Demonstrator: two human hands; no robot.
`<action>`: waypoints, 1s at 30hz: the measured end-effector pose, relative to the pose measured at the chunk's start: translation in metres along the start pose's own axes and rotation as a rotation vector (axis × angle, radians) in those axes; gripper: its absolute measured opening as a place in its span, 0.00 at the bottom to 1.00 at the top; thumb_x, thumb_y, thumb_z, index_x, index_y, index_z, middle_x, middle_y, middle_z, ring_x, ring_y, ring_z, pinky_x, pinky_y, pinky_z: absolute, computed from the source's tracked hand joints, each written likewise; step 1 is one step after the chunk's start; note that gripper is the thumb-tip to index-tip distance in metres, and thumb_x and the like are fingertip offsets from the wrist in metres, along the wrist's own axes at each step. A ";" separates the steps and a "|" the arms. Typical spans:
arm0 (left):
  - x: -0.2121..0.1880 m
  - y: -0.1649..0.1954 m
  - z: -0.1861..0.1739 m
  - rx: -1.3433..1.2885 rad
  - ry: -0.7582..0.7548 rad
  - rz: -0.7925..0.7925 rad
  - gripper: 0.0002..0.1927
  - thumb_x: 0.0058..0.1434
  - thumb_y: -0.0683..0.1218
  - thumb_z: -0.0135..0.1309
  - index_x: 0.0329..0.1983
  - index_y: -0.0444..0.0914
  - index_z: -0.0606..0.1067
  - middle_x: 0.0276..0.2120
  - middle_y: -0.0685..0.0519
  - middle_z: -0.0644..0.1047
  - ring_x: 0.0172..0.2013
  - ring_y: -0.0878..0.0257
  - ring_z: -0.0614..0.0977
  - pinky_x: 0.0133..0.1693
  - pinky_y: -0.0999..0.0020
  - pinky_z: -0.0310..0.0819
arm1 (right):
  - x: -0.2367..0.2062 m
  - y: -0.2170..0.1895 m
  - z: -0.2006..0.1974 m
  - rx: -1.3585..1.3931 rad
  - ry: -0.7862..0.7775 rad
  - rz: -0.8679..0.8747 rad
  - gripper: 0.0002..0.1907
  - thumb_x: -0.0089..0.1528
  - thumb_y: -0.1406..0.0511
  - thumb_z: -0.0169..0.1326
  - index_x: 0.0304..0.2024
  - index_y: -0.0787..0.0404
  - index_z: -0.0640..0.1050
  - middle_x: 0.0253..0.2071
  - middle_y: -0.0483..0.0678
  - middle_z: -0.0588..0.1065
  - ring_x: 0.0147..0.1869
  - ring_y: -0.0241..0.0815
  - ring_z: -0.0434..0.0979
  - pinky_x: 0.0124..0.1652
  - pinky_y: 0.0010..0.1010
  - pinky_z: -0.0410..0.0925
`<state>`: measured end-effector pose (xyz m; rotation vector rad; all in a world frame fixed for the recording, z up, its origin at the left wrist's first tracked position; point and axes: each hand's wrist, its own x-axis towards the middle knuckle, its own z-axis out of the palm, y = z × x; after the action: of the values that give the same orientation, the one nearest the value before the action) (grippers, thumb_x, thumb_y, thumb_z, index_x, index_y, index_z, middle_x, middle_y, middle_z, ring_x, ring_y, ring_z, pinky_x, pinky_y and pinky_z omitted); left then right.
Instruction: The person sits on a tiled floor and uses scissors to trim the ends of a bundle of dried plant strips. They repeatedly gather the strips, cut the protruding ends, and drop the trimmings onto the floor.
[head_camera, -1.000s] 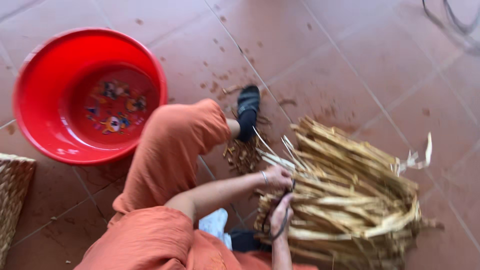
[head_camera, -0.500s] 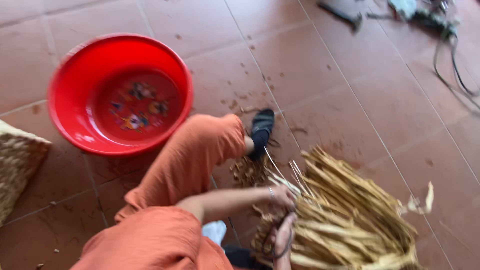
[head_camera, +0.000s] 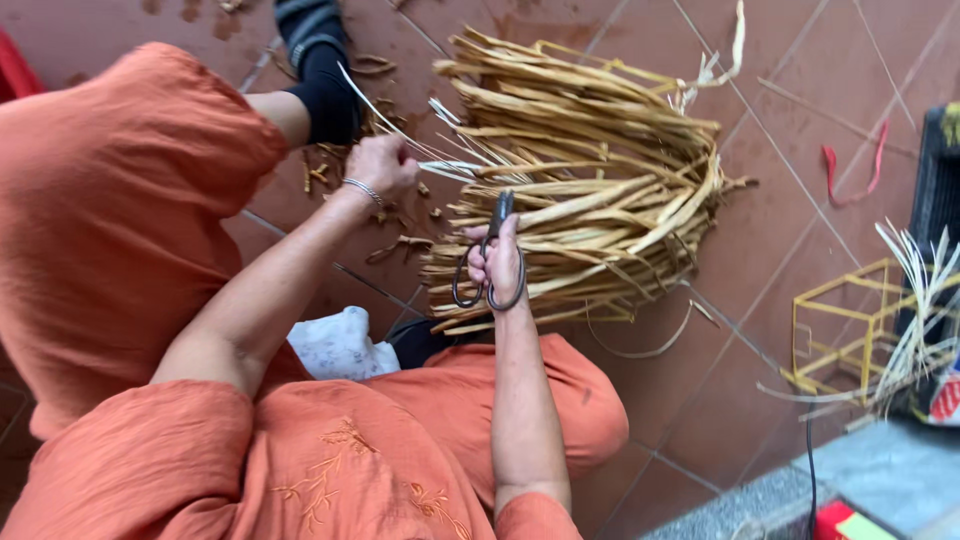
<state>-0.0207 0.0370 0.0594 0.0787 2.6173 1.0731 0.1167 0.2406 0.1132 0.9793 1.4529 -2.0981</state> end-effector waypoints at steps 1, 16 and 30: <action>-0.002 0.002 -0.004 0.012 0.063 0.034 0.10 0.55 0.51 0.60 0.33 0.41 0.81 0.32 0.44 0.82 0.35 0.45 0.84 0.42 0.49 0.79 | 0.000 0.002 -0.003 0.049 -0.016 0.016 0.46 0.67 0.32 0.28 0.44 0.67 0.72 0.18 0.41 0.61 0.17 0.30 0.55 0.18 0.23 0.50; 0.003 0.058 0.038 0.007 -0.058 0.387 0.11 0.58 0.49 0.65 0.38 0.37 0.81 0.42 0.43 0.77 0.48 0.49 0.77 0.48 0.52 0.74 | -0.025 0.026 -0.002 -0.159 0.095 -0.045 0.45 0.64 0.32 0.34 0.48 0.65 0.76 0.20 0.39 0.67 0.19 0.29 0.65 0.19 0.20 0.55; -0.014 0.051 0.039 -0.705 -0.568 -0.124 0.09 0.67 0.46 0.58 0.36 0.34 0.78 0.26 0.57 0.78 0.24 0.71 0.78 0.24 0.73 0.77 | -0.011 0.022 -0.001 -0.484 0.112 -0.101 0.43 0.65 0.32 0.29 0.38 0.63 0.73 0.22 0.41 0.66 0.22 0.31 0.66 0.23 0.26 0.63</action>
<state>0.0012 0.0979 0.0726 0.0500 1.6319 1.5782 0.1397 0.2326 0.1071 0.8513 1.9774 -1.6478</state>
